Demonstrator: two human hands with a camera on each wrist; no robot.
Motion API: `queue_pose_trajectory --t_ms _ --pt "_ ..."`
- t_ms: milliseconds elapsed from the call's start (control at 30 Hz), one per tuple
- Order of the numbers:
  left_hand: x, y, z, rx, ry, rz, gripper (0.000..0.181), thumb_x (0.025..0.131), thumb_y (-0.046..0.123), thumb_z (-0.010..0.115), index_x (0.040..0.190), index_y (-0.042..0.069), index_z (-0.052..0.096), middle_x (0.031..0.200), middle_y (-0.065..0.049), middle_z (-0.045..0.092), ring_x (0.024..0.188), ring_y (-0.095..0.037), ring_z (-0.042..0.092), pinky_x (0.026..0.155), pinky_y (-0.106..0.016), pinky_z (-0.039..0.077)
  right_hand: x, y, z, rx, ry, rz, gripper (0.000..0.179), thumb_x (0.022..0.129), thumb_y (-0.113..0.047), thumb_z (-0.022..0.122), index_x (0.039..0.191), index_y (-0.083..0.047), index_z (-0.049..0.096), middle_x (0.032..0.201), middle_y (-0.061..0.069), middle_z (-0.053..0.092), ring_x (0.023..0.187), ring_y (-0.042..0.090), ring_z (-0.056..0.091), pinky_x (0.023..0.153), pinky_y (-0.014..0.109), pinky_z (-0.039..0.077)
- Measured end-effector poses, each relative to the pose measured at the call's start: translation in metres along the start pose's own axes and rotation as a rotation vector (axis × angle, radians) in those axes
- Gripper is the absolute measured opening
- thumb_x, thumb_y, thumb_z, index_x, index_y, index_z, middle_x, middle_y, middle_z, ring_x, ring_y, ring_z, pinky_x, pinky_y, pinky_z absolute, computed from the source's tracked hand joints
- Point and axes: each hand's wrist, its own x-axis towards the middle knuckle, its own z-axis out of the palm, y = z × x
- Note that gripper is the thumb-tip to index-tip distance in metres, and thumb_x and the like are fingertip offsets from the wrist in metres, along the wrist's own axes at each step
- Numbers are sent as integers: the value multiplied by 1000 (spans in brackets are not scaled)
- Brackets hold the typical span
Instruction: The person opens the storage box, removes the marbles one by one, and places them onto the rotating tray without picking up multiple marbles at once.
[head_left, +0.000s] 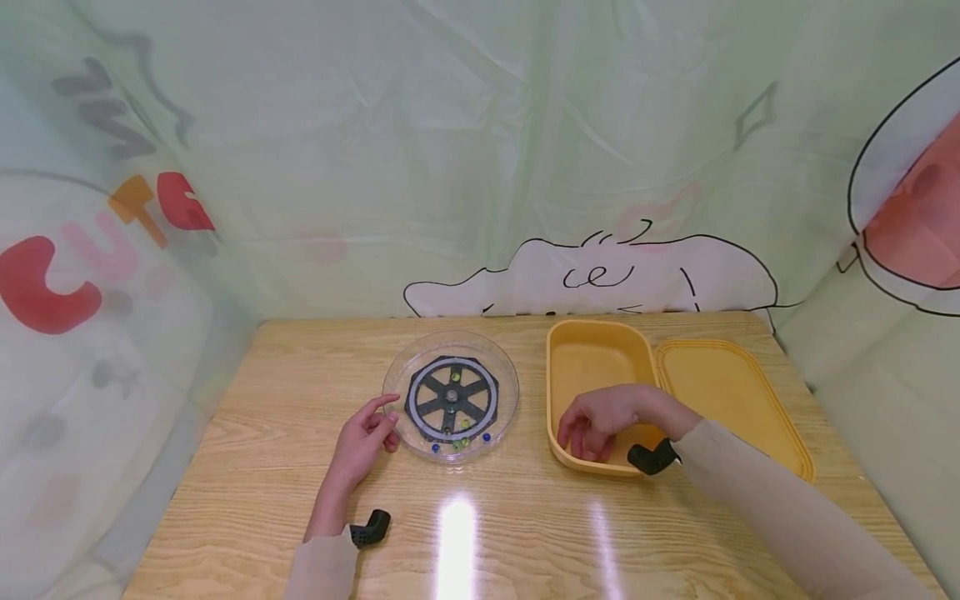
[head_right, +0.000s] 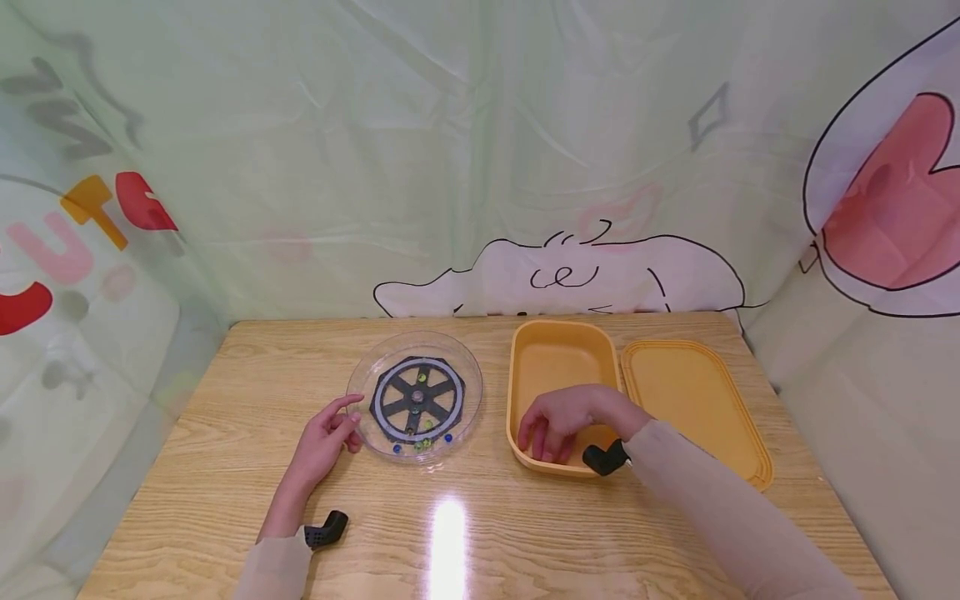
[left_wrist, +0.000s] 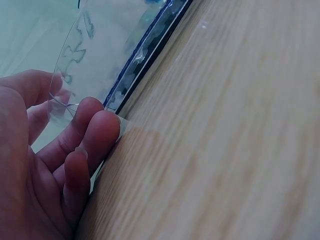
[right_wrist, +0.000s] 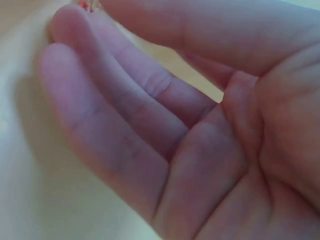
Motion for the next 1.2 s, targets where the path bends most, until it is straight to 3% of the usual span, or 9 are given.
queue_pose_trajectory --t_ms 167,367,567,900,1067,1200 --pt "0 0 0 -2 -4 5 33 101 18 61 133 16 61 72 -10 63 61 -22 61 62 -29 53 5 0 -3 -23 -14 -85 28 82 7 71 104 -9 69 92 7 69 80 18 64 75 31 55" --pt "0 -1 -1 2 0 8 32 101 18 61 133 17 61 72 -10 63 61 -22 62 62 -29 53 10 -2 -6 -97 46 -147 24 83 6 72 102 -9 70 90 8 69 77 16 62 71 27 51" --pt "0 -1 0 3 1 3 33 101 19 61 133 17 61 73 -11 63 61 -23 61 62 -28 53 13 -4 -8 -133 89 -150 20 84 6 70 102 -4 69 85 8 69 72 13 60 68 26 48" --pt "1 -2 0 8 6 6 33 100 20 62 133 17 62 73 -11 64 61 -23 62 62 -29 53 16 -7 -11 -166 228 -171 11 86 -1 73 96 -5 69 80 4 67 70 13 57 67 28 47" --pt "2 -3 0 15 2 10 32 101 20 61 133 17 61 73 -10 63 61 -23 62 62 -29 53 18 -6 -12 -169 234 -176 10 86 -1 74 94 -4 70 78 3 66 69 13 56 65 27 46" --pt "2 -3 0 12 0 13 33 101 20 61 133 17 61 73 -11 64 61 -23 62 63 -29 53 17 -4 -10 -127 197 -107 9 84 0 74 92 -3 71 75 4 68 64 13 59 61 27 50"
